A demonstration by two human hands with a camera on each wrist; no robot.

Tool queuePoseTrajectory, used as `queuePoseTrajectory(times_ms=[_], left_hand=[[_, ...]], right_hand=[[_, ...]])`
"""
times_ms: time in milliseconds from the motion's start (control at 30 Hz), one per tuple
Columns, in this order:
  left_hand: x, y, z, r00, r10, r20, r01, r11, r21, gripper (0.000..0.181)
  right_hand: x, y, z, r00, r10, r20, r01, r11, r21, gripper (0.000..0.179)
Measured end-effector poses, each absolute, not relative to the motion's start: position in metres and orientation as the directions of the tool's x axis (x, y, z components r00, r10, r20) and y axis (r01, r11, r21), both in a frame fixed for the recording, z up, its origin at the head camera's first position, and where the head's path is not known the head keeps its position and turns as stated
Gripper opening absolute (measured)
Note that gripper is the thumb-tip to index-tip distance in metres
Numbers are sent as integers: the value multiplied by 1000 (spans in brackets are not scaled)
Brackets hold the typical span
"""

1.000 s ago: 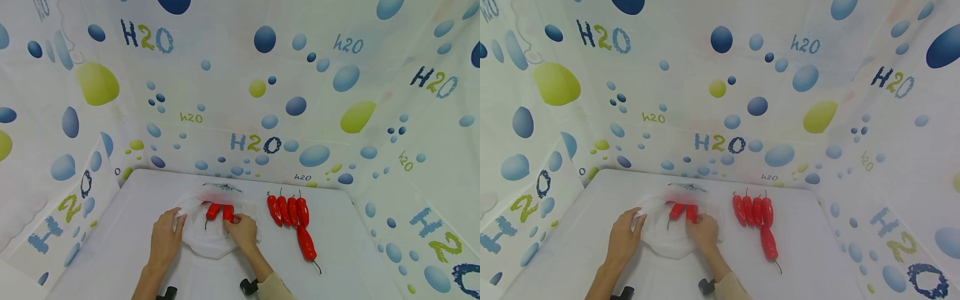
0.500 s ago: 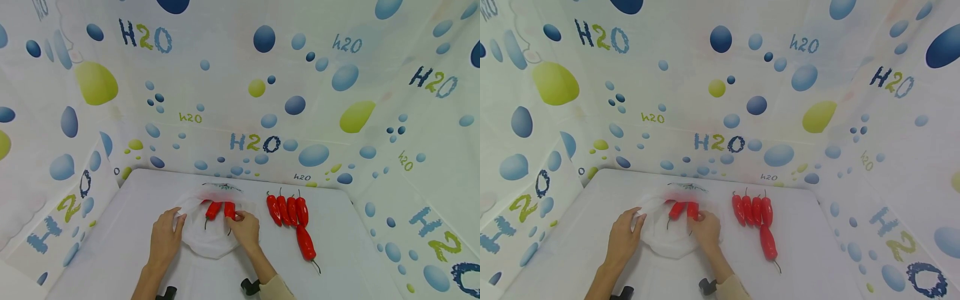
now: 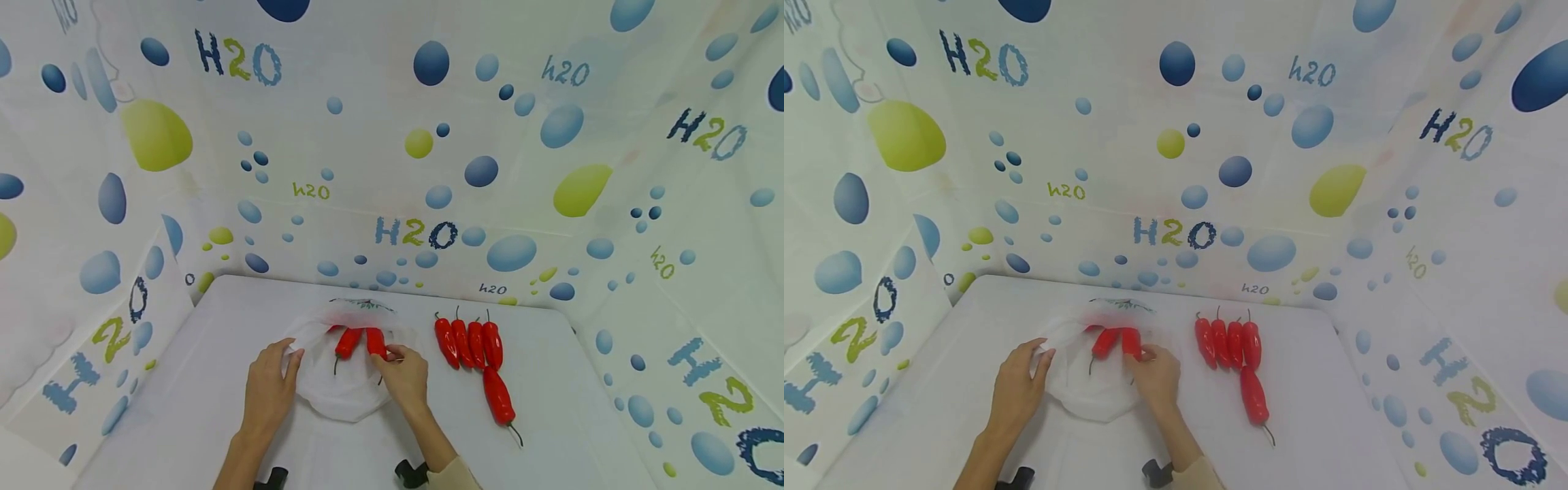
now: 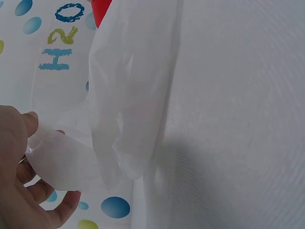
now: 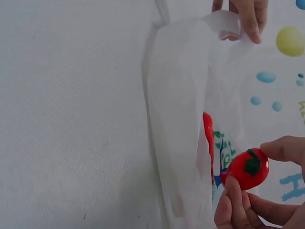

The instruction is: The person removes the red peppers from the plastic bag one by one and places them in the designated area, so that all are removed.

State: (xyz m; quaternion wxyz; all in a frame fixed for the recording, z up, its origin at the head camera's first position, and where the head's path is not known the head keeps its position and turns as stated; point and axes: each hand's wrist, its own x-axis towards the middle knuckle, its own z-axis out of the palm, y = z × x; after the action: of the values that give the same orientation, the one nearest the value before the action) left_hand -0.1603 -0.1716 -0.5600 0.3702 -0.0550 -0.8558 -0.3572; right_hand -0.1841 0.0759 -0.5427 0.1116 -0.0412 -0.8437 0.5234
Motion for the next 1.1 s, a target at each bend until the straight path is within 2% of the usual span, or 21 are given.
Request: queuePoseTrajectory(times_ms=[667, 1100], left_hand=[[-161, -172, -561, -711, -161, 684, 373, 739, 561, 33], [-160, -170, -560, -719, -160, 676, 369, 736, 567, 33]], right_hand=[[-160, 97, -532, -945, 232, 230, -117, 417, -901, 35], [-147, 112, -527, -944, 272, 188, -81, 363, -928, 41]])
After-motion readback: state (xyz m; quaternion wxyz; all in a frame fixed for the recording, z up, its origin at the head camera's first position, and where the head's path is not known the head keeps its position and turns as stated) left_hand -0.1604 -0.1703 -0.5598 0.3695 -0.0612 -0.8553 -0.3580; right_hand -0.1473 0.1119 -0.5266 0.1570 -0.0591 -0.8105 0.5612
